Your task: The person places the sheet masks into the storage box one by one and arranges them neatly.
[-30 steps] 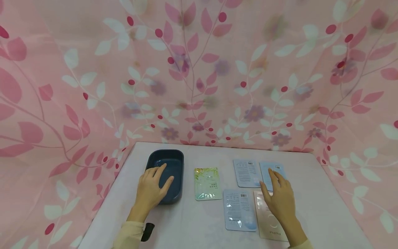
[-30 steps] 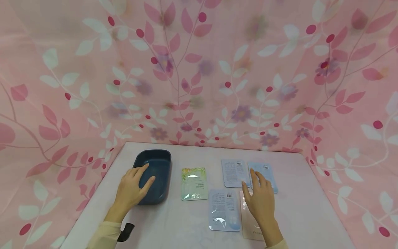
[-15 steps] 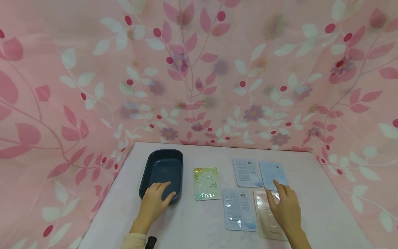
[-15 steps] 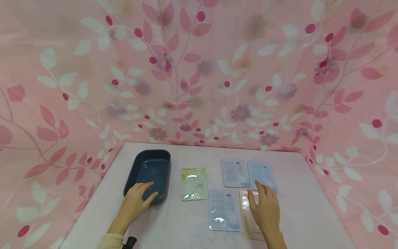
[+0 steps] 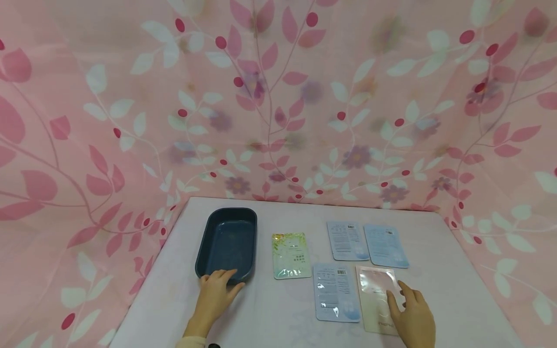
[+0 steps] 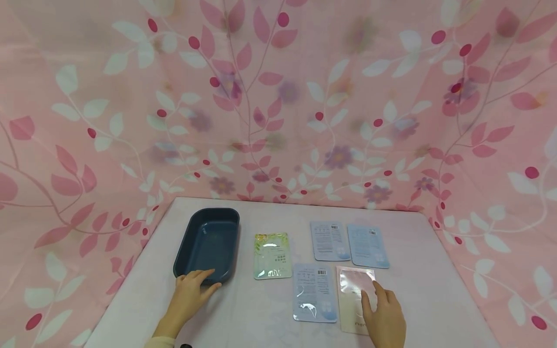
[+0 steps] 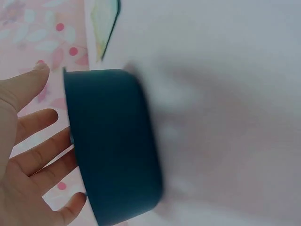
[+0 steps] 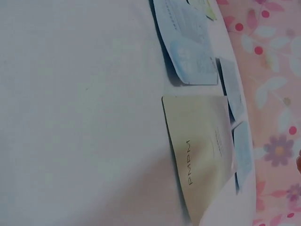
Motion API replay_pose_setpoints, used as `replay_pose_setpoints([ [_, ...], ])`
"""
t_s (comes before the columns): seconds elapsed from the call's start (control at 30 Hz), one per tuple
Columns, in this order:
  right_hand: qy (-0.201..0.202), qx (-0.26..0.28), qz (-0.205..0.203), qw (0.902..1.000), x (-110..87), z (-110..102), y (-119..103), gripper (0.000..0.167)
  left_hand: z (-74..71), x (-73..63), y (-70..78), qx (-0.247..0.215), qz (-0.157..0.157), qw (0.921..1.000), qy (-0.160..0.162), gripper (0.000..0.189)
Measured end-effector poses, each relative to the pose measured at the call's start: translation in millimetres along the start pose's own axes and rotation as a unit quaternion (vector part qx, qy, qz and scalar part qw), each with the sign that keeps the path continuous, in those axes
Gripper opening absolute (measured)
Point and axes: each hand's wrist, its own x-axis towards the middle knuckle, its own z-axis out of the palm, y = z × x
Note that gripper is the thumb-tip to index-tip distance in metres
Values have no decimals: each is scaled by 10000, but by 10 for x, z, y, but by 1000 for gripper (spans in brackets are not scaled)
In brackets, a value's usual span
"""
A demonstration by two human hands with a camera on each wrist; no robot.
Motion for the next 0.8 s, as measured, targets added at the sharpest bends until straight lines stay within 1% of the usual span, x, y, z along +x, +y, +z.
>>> replay_pose_setpoints([
  [0.13, -118, -77, 279, 9995, -98, -23, 74, 36, 43, -57, -22, 0, -2, 10000, 52, 35],
  [0.3, -210, -186, 527, 9982, -168, -47, 107, 36, 89, -83, -49, 41, 64, 9999, 154, 32],
  [0.57, -453, -301, 943, 9941, -241, -82, 141, 38, 145, -86, -75, 19, 285, 9982, 524, 30],
  [0.67, -463, -294, 1035, 9931, -267, -85, 157, 37, 168, -75, -92, 12, 381, 9967, 716, 28],
  [0.73, -380, -293, 1025, 9936, -281, -75, 170, 37, 174, -64, -112, -5, 443, 9956, 827, 27],
  [0.8, -288, -290, 1007, 9941, -293, -64, 184, 37, 167, -52, -141, -53, 434, 9951, 885, 26],
])
